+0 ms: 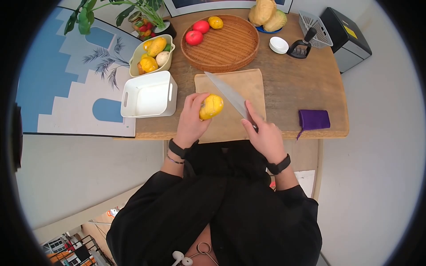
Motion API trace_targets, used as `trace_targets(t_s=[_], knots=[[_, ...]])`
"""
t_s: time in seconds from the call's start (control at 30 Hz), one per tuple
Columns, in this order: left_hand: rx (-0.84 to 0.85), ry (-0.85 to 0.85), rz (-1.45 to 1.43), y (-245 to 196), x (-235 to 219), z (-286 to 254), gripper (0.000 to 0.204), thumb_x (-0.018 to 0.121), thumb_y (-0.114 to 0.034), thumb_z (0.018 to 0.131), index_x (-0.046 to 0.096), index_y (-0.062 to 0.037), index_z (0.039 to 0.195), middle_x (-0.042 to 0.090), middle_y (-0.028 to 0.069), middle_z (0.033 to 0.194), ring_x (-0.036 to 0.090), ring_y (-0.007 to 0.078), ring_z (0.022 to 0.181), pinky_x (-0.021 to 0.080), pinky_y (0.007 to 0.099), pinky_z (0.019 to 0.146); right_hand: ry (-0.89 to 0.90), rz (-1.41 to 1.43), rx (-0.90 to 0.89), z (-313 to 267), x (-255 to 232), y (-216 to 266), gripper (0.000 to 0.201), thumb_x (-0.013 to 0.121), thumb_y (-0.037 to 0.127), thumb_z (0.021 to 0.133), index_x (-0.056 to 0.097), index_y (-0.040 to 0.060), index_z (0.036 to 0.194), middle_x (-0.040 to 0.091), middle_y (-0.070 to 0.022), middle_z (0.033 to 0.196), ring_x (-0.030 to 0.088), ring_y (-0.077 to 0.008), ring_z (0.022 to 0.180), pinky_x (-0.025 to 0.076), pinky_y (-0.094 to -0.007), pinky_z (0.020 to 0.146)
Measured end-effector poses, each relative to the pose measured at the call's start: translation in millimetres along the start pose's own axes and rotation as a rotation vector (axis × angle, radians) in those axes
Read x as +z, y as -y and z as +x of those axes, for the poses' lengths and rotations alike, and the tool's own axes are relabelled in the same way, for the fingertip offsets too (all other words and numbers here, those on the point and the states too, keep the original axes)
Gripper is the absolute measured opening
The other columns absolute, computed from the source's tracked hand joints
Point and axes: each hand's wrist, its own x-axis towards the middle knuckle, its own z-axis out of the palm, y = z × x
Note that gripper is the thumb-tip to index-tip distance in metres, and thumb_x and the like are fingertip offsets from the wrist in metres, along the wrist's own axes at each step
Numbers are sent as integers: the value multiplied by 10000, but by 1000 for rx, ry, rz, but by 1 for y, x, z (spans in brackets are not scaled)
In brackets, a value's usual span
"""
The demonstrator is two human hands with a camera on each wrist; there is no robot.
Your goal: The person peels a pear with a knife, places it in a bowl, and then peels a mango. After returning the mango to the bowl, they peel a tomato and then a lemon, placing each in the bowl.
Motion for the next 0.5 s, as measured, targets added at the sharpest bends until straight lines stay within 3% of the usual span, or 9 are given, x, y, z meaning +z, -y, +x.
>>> trace_targets(t_s=[0.07, 0.17, 0.3, 0.37, 0.4, 0.43, 0.47, 0.5], knots=[[-60, 94, 4, 3, 0, -1, 687, 769, 40, 711, 536, -46, 1351, 537, 182, 1238, 553, 408, 1180, 494, 428, 1003, -15, 97, -28, -3, 1, 1, 594, 677, 321, 987, 480, 315, 1547, 747, -178, 956, 715, -402, 804, 577, -439, 720], [-68, 87, -66, 5, 5, -1, 720, 820, -20, 745, 498, -39, 1389, 539, 172, 1254, 571, 380, 1188, 493, 417, 1017, 19, 204, -168, -8, 8, 5, 588, 674, 307, 991, 484, 299, 1547, 754, -175, 973, 709, -419, 793, 580, -420, 723], [-103, 103, -176, 6, -1, -2, 707, 850, -113, 801, 471, -51, 1395, 540, 165, 1306, 594, 359, 1199, 505, 412, 1021, 17, 380, -152, -8, 24, 3, 577, 667, 245, 1007, 483, 218, 1553, 753, -178, 1078, 748, -336, 877, 569, -351, 791], [-229, 15, -626, 16, 5, -7, 714, 862, -150, 831, 458, -55, 1412, 567, 125, 1319, 587, 287, 1241, 490, 417, 1058, -2, 456, -176, -11, 34, 0, 572, 664, 224, 1013, 481, 192, 1554, 748, -181, 1112, 758, -299, 917, 562, -330, 815], [-229, 16, -625, 18, 4, -6, 714, 862, -150, 831, 458, -55, 1412, 567, 125, 1319, 587, 287, 1241, 490, 417, 1058, -26, 497, -214, -13, 41, -2, 568, 659, 209, 1017, 479, 180, 1555, 740, -185, 1143, 755, -267, 956, 555, -320, 837], [-302, -16, -826, 19, 3, -6, 667, 827, -227, 878, 464, -60, 1413, 575, 114, 1315, 585, 269, 1247, 492, 421, 1062, -51, 538, -252, -14, 47, -4, 564, 654, 194, 1021, 477, 168, 1556, 733, -189, 1174, 752, -235, 995, 548, -309, 859], [-374, -49, -1026, 21, 3, -6, 632, 792, -304, 925, 471, -66, 1414, 583, 102, 1312, 583, 251, 1252, 494, 424, 1065, -52, 538, -253, -16, 52, -4, 564, 654, 194, 1021, 477, 168, 1556, 733, -189, 1174, 752, -235, 995, 548, -309, 859], [-375, -49, -1025, 23, 7, -4, 632, 792, -304, 925, 471, -66, 1414, 583, 102, 1312, 583, 251, 1252, 494, 424, 1065, -62, 535, -279, -18, 57, -2, 576, 664, 209, 1013, 477, 180, 1557, 744, -177, 1137, 755, -255, 945, 557, -314, 828]])
